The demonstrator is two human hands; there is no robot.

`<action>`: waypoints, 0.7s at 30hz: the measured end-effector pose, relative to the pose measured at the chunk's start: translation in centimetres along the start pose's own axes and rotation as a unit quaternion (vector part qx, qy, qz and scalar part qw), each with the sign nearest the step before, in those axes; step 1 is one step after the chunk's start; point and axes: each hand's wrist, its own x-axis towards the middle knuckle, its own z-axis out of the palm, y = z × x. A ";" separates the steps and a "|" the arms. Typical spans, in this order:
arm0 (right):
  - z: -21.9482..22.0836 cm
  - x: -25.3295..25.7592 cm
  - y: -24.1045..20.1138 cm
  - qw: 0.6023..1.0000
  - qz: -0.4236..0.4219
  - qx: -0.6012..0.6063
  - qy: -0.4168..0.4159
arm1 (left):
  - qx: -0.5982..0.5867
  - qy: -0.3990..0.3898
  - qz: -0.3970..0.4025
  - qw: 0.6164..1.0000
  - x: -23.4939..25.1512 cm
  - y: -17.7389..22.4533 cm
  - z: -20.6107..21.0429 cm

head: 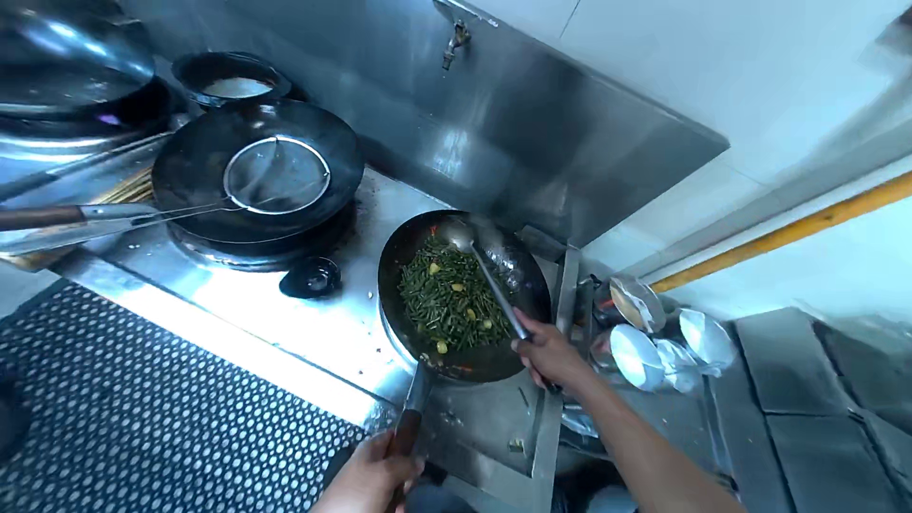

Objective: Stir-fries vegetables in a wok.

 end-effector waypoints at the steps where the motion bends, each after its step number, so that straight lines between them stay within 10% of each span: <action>1: 0.4 -0.1 -0.1 1.000 -0.008 -0.007 -0.026 | 0.005 0.004 -0.005 1.000 0.2 -0.3 0.3; 9: -5.8 -7.3 -1.8 0.912 -0.071 -0.390 -0.105 | -0.016 0.067 0.021 0.997 -0.7 -1.8 5.3; 15: -9.9 -15.9 2.1 0.910 -0.020 -0.400 -0.111 | -0.087 0.055 0.015 0.995 0.4 -2.1 6.2; 21: -6.0 -9.2 6.7 0.935 -0.038 -0.352 -0.037 | -0.070 0.056 0.027 0.996 0.9 -3.2 7.8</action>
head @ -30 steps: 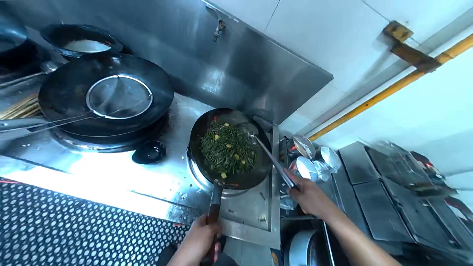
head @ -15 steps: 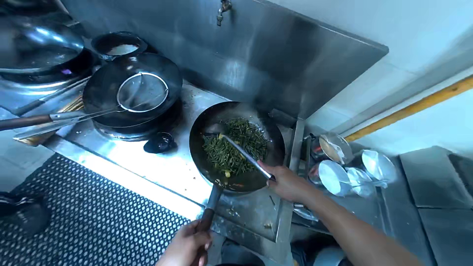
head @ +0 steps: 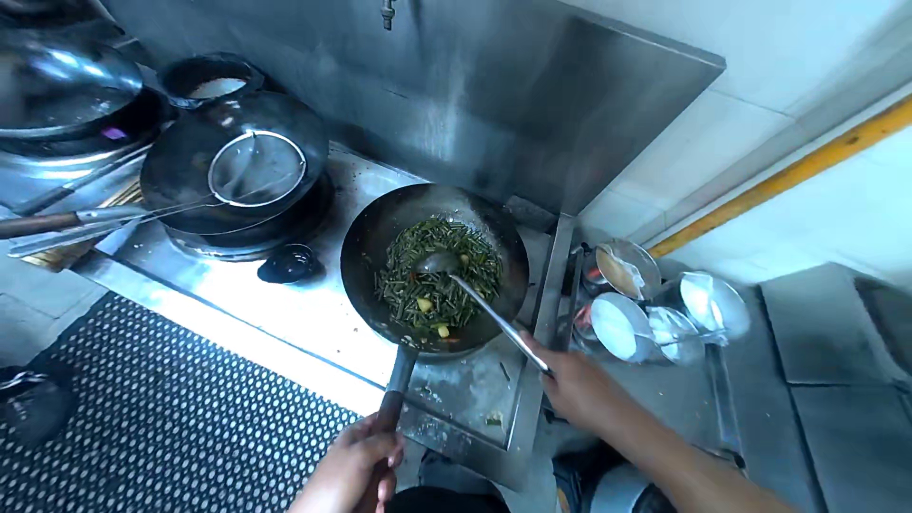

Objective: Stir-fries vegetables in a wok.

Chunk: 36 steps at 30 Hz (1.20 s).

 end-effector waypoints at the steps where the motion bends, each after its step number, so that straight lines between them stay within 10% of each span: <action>1: 0.2 0.9 0.1 1.000 -0.004 0.020 0.019 | 0.010 0.002 0.006 1.000 -0.7 0.0 0.5; 11: -0.1 2.9 2.9 0.963 0.056 0.254 0.070 | 0.022 0.031 0.018 0.999 -1.7 -0.5 1.9; 16: 6.6 2.0 -5.4 0.709 0.093 0.698 -0.030 | 0.034 0.026 -0.003 0.999 0.9 0.6 -0.9; 18: 6.9 1.2 -6.6 0.676 0.070 0.732 -0.054 | 0.044 0.004 0.001 0.999 -0.3 0.4 -0.7; 26: 3.1 -7.7 -9.5 0.934 0.079 0.348 0.022 | 0.025 -0.043 -0.018 0.999 0.1 1.6 -3.4; 32: -0.1 0.5 -5.3 0.963 0.092 0.222 0.119 | 0.016 -0.047 -0.012 0.999 1.0 2.1 -5.3; 36: 2.8 5.0 -3.9 0.887 0.097 0.445 0.080 | 0.024 -0.054 -0.015 0.998 0.0 2.5 -5.9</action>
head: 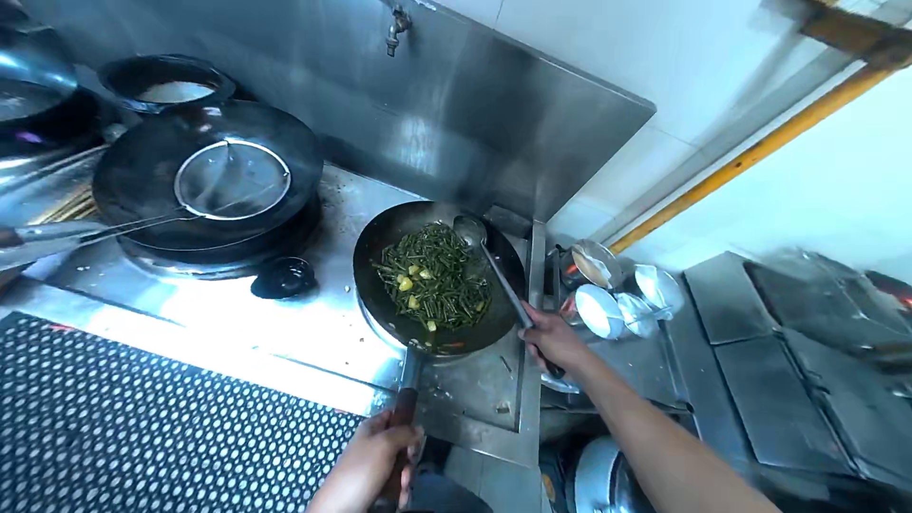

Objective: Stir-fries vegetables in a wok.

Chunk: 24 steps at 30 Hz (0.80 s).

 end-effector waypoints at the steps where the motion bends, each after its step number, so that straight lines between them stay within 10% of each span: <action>1: 1.0 -0.2 0.6 0.994 0.026 0.097 -0.031 | 0.007 0.004 -0.008 1.000 0.6 0.4 -0.3; 6: 1.5 -3.9 1.9 0.958 0.068 0.245 -0.130 | 0.041 0.017 -0.004 0.999 0.2 0.3 1.0; 17: -1.1 -18.4 -2.3 0.957 0.000 -0.290 0.026 | -0.012 0.008 -0.023 1.000 2.1 0.2 -0.7; 24: -0.8 -23.4 0.0 0.996 -0.009 -0.019 -0.088 | -0.016 -0.029 -0.009 0.999 2.3 -0.4 -1.5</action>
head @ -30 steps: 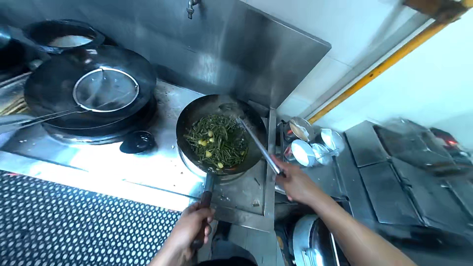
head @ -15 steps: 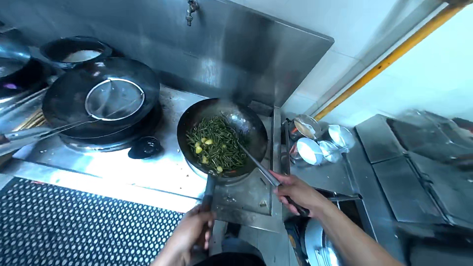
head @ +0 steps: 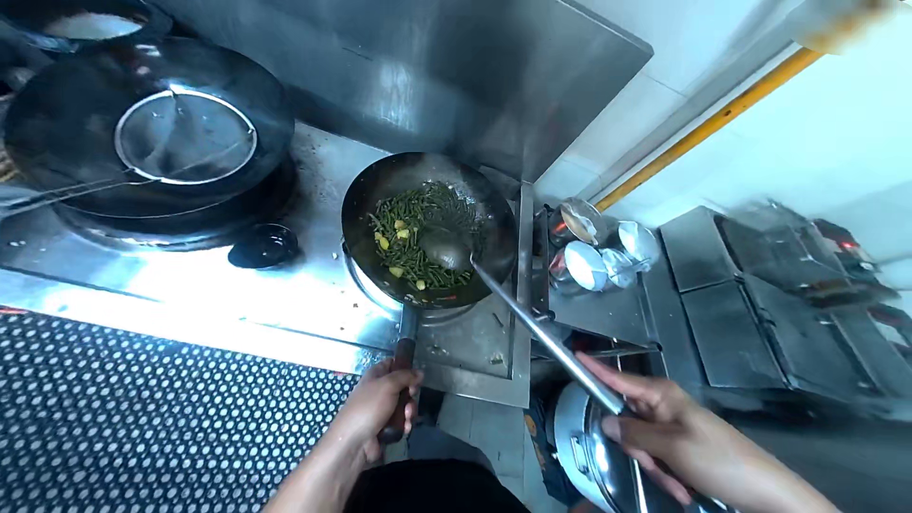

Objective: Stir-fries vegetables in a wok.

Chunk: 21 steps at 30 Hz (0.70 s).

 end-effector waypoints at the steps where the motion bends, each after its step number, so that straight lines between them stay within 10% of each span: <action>1: 0.2 0.1 0.7 0.999 0.001 0.023 -0.026 | 0.000 -0.001 0.002 1.000 0.2 0.0 -0.3; 8: 1.7 8.5 2.7 0.996 0.052 -0.061 -0.035 | 0.005 -0.002 0.002 1.000 0.4 0.0 -0.4; 15: 1.0 4.5 2.2 0.997 0.018 -0.031 -0.067 | -0.008 0.004 0.002 1.000 0.6 0.0 -0.7; 21: 4.1 14.1 3.7 0.962 0.026 -0.267 0.057 | 0.020 0.041 -0.002 0.999 -2.6 0.4 3.1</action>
